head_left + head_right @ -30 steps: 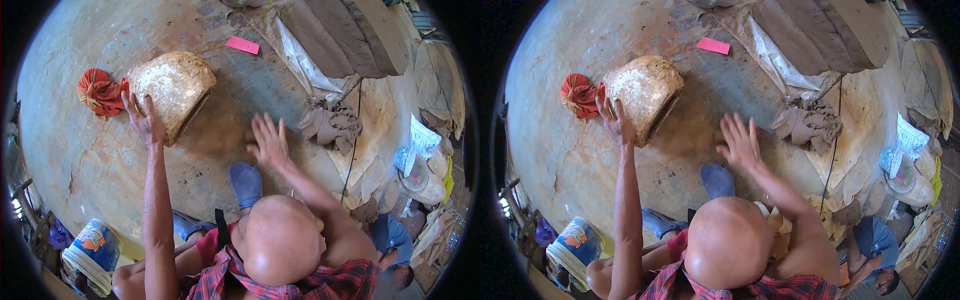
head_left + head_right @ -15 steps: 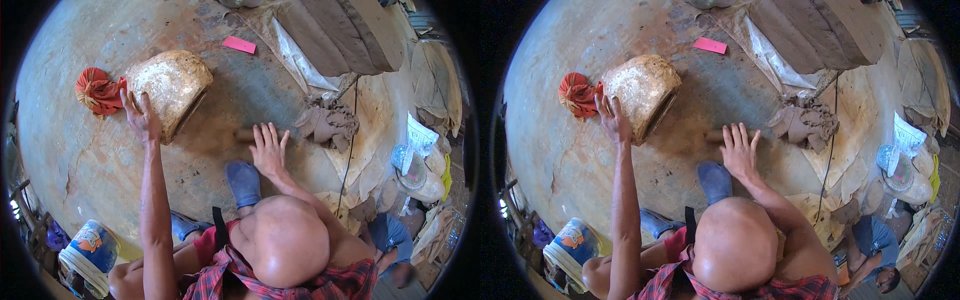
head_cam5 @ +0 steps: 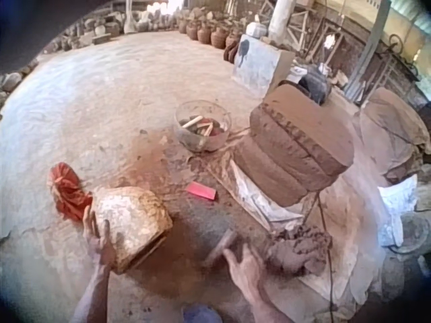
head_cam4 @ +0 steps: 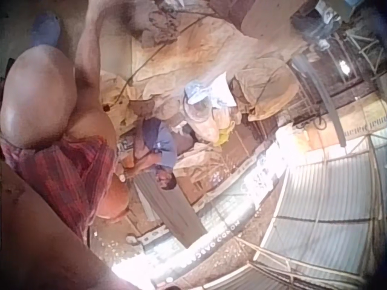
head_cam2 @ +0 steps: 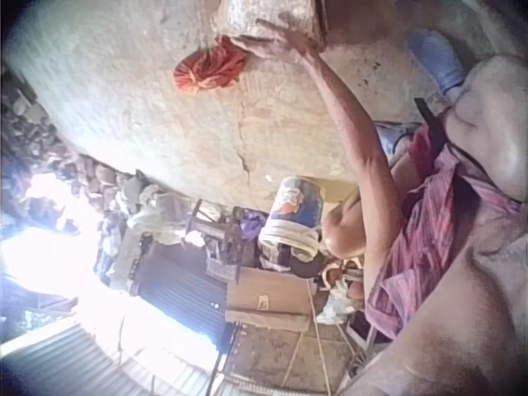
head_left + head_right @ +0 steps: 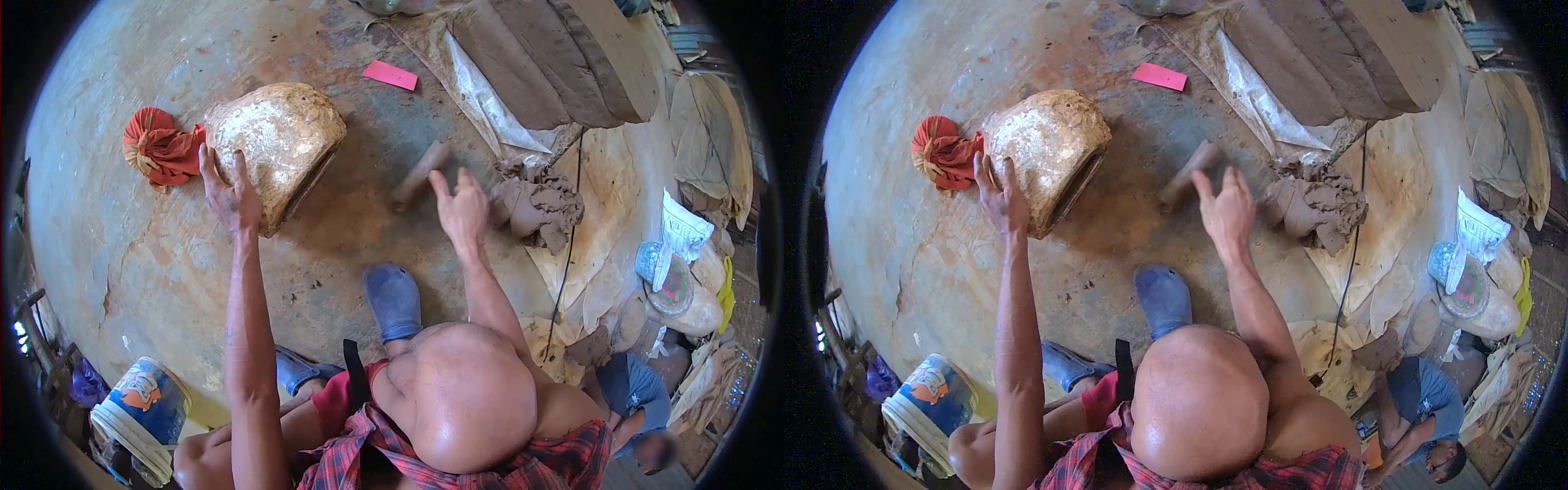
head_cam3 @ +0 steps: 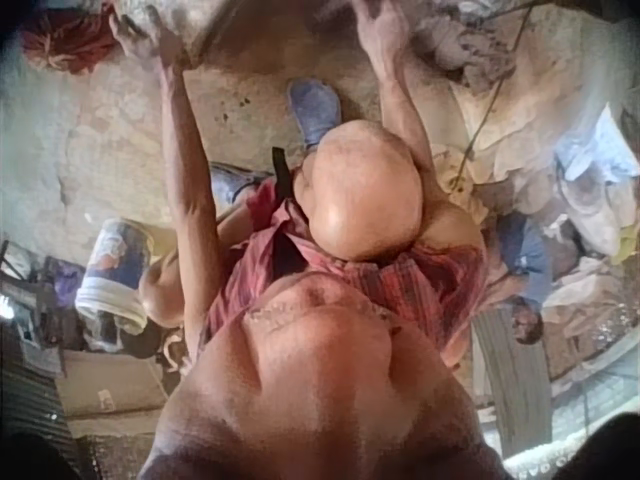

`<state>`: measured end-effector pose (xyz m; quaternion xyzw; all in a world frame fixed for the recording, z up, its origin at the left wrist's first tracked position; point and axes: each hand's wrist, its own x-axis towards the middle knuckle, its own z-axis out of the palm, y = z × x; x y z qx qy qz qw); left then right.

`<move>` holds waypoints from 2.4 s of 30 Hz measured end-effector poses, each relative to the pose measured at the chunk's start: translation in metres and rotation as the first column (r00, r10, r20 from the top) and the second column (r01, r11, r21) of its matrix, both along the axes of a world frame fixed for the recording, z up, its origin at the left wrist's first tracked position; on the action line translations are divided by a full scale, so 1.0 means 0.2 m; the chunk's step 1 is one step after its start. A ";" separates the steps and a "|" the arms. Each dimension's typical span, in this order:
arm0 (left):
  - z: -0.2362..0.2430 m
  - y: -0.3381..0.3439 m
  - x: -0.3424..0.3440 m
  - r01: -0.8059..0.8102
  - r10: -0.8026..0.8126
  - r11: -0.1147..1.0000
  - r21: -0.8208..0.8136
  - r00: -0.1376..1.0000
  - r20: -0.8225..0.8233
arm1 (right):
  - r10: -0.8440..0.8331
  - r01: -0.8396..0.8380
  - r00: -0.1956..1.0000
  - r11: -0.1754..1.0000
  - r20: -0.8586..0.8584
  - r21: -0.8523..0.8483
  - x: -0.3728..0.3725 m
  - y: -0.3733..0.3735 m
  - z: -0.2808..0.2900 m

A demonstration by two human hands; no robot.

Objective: The person cleans the interior of a pottery mold using a scraper and then prepares and presses clay into the mold sections by hand to create a mask-like object.

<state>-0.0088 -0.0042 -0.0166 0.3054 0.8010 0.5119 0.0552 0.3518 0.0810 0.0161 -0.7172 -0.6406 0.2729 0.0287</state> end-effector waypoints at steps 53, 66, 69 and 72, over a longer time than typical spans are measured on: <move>0.05 0.03 0.00 -0.018 0.018 0.999 -0.031 1.000 0.012 | 0.434 -0.414 0.891 0.655 0.133 0.632 -0.19 0.75 -0.39; 0.06 0.04 0.02 -0.026 0.026 1.000 0.006 0.998 0.054 | 0.517 -0.436 0.851 0.592 0.097 0.678 -0.34 0.36 -0.33; 0.04 -0.02 0.03 -0.013 0.010 1.000 0.028 0.996 0.087 | 0.568 -0.569 0.799 0.611 0.196 0.550 -0.35 0.18 -0.48; -0.01 0.00 -0.02 0.000 -0.002 0.999 0.035 0.997 0.075 | 0.624 -0.617 0.765 0.638 0.160 0.461 -0.42 0.12 -0.46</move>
